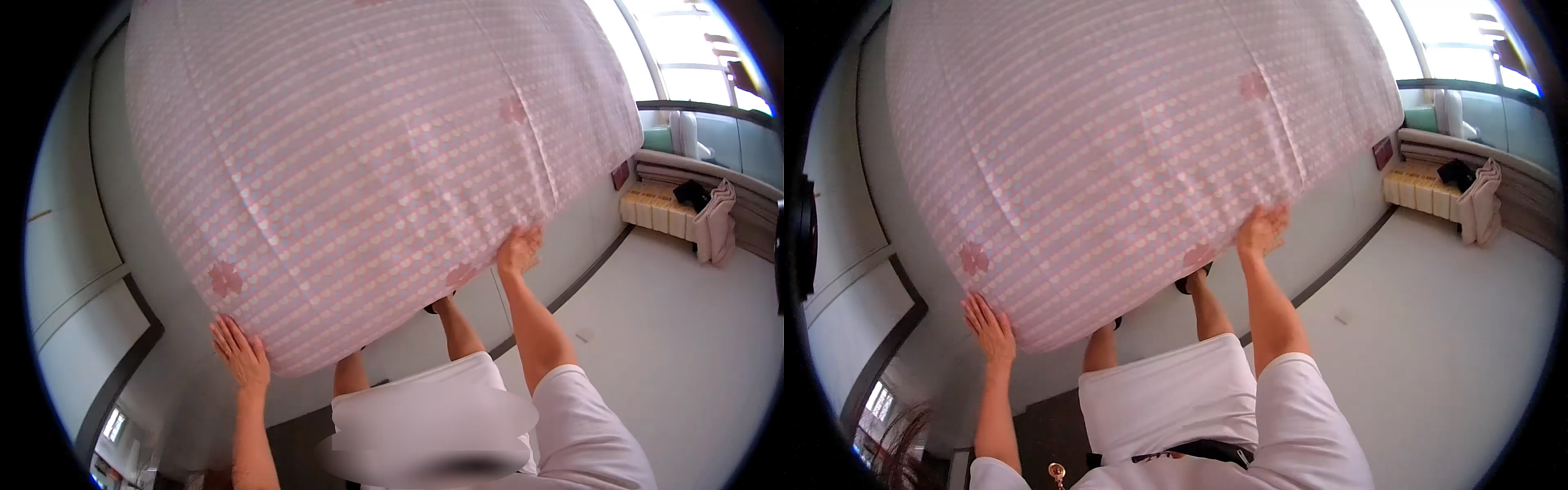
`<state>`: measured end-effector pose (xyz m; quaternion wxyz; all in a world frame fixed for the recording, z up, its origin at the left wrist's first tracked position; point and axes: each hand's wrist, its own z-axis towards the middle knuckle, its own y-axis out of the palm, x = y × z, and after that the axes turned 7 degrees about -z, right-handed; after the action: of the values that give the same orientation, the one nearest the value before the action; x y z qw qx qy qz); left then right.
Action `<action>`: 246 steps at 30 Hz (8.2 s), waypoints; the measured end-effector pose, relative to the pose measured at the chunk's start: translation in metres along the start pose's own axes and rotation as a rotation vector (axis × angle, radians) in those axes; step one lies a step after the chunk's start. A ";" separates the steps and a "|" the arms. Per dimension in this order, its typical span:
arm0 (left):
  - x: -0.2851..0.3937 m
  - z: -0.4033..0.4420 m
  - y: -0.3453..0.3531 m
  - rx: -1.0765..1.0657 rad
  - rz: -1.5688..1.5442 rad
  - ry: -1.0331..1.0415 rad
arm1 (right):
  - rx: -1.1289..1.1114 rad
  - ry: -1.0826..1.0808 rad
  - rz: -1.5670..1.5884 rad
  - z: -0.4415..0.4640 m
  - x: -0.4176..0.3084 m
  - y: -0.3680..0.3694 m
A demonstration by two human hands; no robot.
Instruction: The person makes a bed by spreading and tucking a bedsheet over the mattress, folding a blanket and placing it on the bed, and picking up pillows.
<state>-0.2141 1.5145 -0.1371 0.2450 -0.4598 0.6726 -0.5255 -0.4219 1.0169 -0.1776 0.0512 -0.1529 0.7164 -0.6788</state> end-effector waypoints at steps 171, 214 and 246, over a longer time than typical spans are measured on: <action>2.225 0.075 -0.030 -0.862 0.115 1.321 | 0.800 2.016 1.642 0.747 1.119 -0.213; 1.627 0.141 -0.413 -0.236 -1.335 0.916 | 0.633 0.232 1.273 0.774 0.900 -0.516; 0.935 0.081 -0.389 1.041 -1.323 -0.585 | -0.678 -1.098 1.310 0.618 0.285 -0.501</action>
<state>-0.4354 0.6467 0.3427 0.2313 -0.7003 -0.1442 -0.6597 -0.4434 0.3278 0.3103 0.7110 -0.0242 0.6956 -0.1000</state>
